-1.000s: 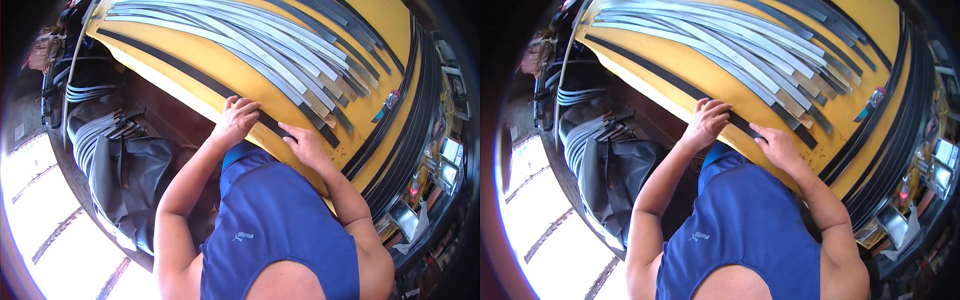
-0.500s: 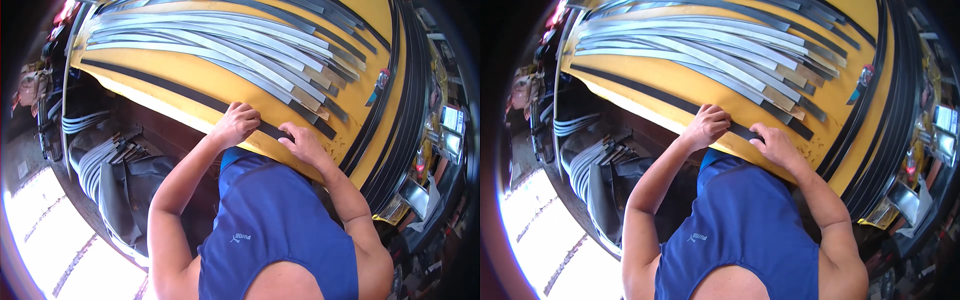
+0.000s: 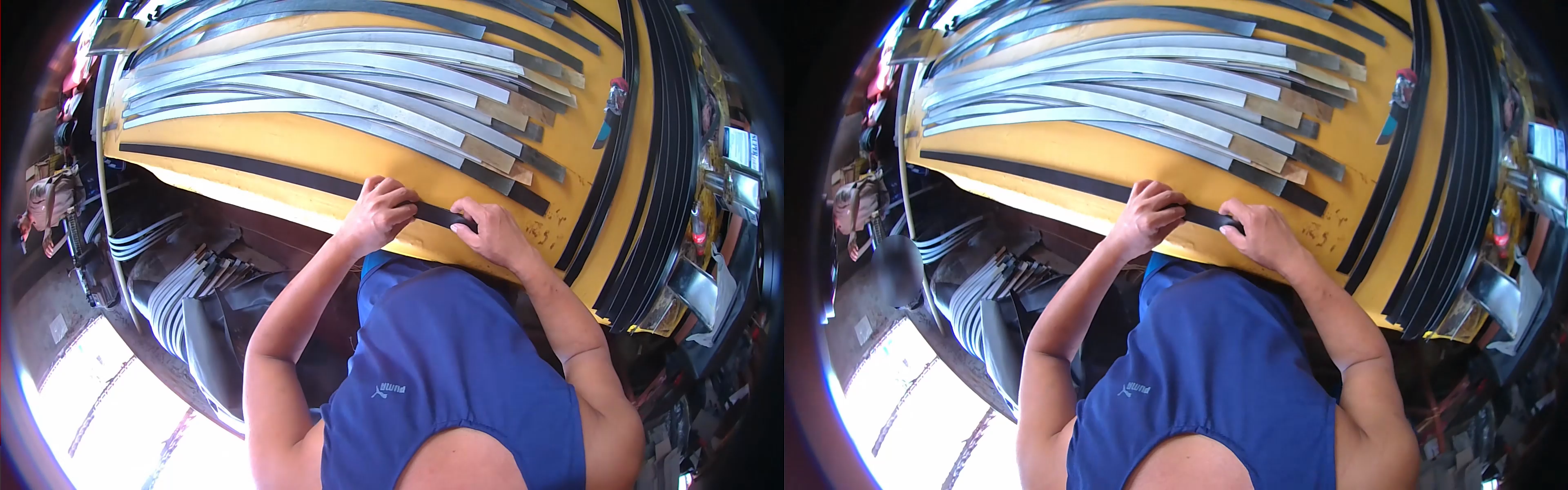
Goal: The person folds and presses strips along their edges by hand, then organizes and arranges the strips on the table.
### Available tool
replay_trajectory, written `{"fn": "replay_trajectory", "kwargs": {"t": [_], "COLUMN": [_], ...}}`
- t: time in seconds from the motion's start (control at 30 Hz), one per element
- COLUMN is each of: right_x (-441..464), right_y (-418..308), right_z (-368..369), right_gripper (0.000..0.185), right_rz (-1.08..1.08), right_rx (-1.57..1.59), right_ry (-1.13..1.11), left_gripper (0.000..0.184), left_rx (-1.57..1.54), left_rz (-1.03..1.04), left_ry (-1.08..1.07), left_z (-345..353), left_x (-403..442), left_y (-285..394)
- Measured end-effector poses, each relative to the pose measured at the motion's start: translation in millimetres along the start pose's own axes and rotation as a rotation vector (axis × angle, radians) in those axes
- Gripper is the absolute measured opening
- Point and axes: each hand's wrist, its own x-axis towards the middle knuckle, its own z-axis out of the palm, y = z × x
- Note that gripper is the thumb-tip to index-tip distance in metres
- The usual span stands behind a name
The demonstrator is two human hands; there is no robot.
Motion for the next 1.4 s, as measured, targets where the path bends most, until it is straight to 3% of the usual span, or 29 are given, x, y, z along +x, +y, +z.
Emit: {"fn": "replay_trajectory", "kwargs": {"t": [0.3, 0.43, 0.53, 0.83, 1.4], "right_x": [3, -8, -19, -27, -31], "right_y": [-2, 6, 15, 16, 23], "right_z": [2, 6, 0, -2, 7], "right_gripper": [0.025, 0.032, 0.033, 0.016, 0.016], "right_rz": [0.016, -0.028, 0.059, -0.061, -0.085], "right_rx": [-0.043, -0.006, 0.003, -0.004, -0.056], "right_ry": [-0.013, 0.134, 0.136, 0.184, 0.237], "left_gripper": [0.015, 0.016, 0.017, 0.018, 0.015], "left_rx": [-0.033, -0.052, -0.041, -0.02, 0.04], "left_rz": [0.086, 0.017, -0.012, -0.037, 0.037], "left_ry": [0.003, 0.03, 0.043, 0.1, 0.119], "left_z": [21, 26, 27, 32, 52], "left_x": [13, 10, 9, 8, 17], "left_y": [15, 17, 20, 28, 52]}}
